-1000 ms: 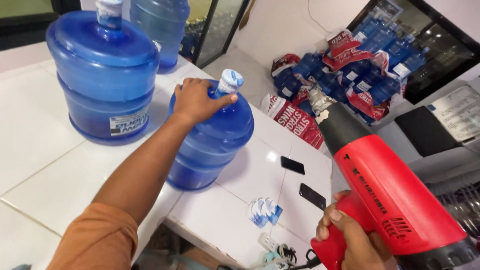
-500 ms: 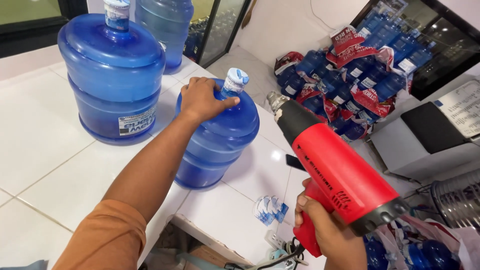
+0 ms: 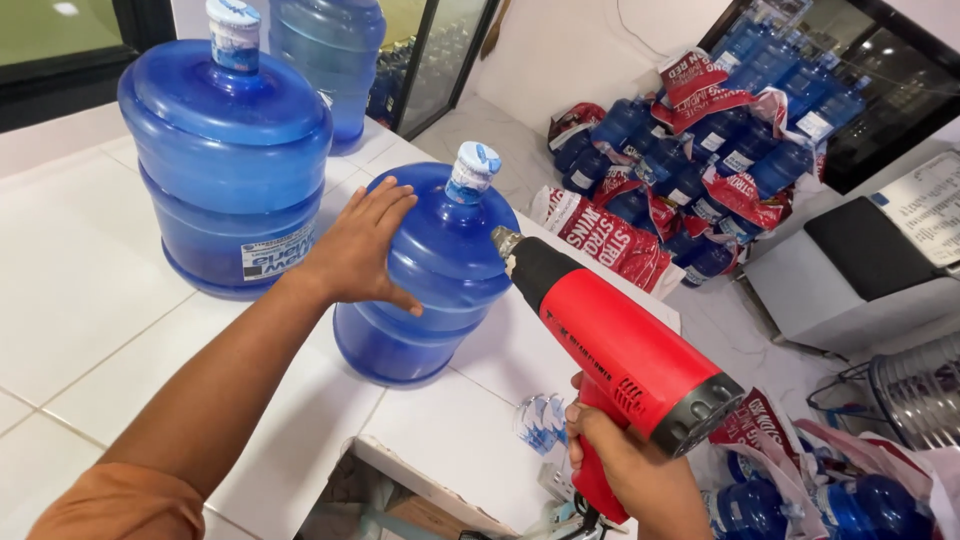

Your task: Sealing large water jugs by applying plastic seals and using a heat gun to shrink-wrap them.

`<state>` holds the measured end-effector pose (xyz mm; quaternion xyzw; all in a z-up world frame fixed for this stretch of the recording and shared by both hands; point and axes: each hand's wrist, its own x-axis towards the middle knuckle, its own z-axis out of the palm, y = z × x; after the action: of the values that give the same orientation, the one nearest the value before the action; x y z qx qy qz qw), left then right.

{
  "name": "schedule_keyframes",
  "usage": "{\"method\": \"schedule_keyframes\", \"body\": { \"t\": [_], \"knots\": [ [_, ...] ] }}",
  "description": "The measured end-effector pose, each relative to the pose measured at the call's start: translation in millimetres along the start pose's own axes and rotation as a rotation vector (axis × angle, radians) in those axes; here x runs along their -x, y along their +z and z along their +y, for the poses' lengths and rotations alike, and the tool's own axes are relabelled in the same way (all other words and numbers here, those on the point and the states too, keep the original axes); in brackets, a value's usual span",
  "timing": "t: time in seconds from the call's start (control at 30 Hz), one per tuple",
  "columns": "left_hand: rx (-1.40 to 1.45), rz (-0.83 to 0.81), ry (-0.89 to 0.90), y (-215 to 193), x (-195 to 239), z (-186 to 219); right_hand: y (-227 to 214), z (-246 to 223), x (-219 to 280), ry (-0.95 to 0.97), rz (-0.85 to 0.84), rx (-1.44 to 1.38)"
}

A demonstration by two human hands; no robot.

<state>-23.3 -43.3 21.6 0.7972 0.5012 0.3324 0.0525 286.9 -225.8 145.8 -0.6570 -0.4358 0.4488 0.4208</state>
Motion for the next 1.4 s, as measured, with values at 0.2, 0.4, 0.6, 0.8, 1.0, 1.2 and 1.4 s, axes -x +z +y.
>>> {"method": "schedule_keyframes", "body": {
  "t": [0.2,0.4,0.6,0.8,1.0,1.2,1.4],
  "knots": [
    [-0.07,0.134,0.1,6.6,5.1,-1.9,0.7,0.1,-7.7,0.043,0.006,-0.052],
    [-0.096,0.176,0.102,10.1,6.7,-0.2,-19.2,14.5,-20.7,0.02,-0.047,-0.082],
    [-0.231,0.313,0.012,35.7,18.3,25.5,-28.3,18.3,-24.0,-0.016,-0.094,-0.028],
    [-0.474,0.447,-0.23,68.1,26.3,85.7,-33.7,16.9,-17.4,-0.087,-0.104,-0.032],
    [-0.576,0.296,-0.157,58.1,32.2,61.0,-38.7,15.8,-8.4,0.026,-0.071,-0.048],
    [-0.358,0.415,-0.088,62.7,32.5,60.9,-45.5,15.4,-15.4,0.077,-0.048,-0.073],
    [-0.541,0.439,-0.367,130.7,-15.8,109.2,-29.3,-9.2,-11.9,-0.079,0.077,-0.099]
  ]
}}
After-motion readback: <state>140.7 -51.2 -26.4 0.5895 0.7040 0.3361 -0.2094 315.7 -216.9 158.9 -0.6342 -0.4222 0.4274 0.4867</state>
